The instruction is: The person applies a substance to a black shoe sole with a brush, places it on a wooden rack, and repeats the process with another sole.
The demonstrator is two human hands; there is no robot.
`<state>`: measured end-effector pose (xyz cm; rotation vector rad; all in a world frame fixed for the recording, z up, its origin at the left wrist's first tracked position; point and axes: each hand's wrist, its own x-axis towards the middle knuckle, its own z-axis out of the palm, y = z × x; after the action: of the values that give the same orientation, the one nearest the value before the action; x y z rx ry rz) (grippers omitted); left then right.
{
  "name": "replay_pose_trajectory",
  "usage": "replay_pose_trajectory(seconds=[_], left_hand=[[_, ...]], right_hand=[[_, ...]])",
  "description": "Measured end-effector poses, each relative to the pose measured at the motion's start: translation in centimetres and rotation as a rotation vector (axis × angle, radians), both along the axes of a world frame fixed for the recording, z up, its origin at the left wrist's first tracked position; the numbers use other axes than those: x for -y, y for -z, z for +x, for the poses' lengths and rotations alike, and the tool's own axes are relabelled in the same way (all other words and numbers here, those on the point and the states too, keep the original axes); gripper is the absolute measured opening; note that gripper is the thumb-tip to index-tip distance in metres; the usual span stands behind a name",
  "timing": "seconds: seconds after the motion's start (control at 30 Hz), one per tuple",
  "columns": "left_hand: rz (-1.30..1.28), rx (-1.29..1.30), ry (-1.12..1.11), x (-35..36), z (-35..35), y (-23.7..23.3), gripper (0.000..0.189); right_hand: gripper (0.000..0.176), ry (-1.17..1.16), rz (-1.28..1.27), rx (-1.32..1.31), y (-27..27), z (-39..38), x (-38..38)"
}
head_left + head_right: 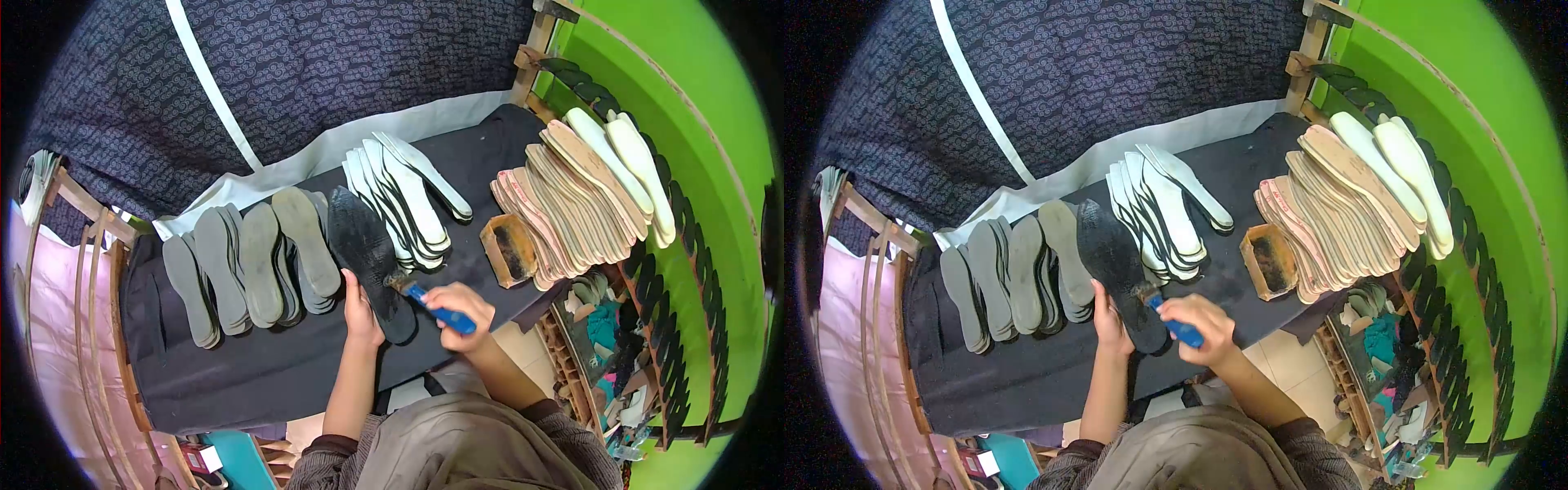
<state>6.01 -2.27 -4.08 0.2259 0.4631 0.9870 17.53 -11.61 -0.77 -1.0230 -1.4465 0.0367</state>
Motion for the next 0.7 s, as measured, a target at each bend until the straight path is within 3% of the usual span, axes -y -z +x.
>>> replay_pose_trajectory(seconds=[0.13,0.37,0.53,0.7], left_hand=[[0.182,-0.15,0.138,-0.8,-0.9,3.0,0.067],[0.2,0.009,0.139,-0.7,-0.6,2.4,0.067],[0.197,0.105,0.105,-0.6,-0.3,3.1,0.06],[0.211,0.072,0.295,0.1,-0.1,2.7,0.055]], right_hand=[[0.028,-0.011,-0.079,-0.035,1.3,-0.7,1.0],[0.024,-0.007,-0.192,-0.051,0.3,-0.5,2.3],[0.026,0.029,-0.089,-0.104,0.6,-0.7,1.9],[0.024,0.068,-0.003,-0.063,0.3,-0.4,1.5]])
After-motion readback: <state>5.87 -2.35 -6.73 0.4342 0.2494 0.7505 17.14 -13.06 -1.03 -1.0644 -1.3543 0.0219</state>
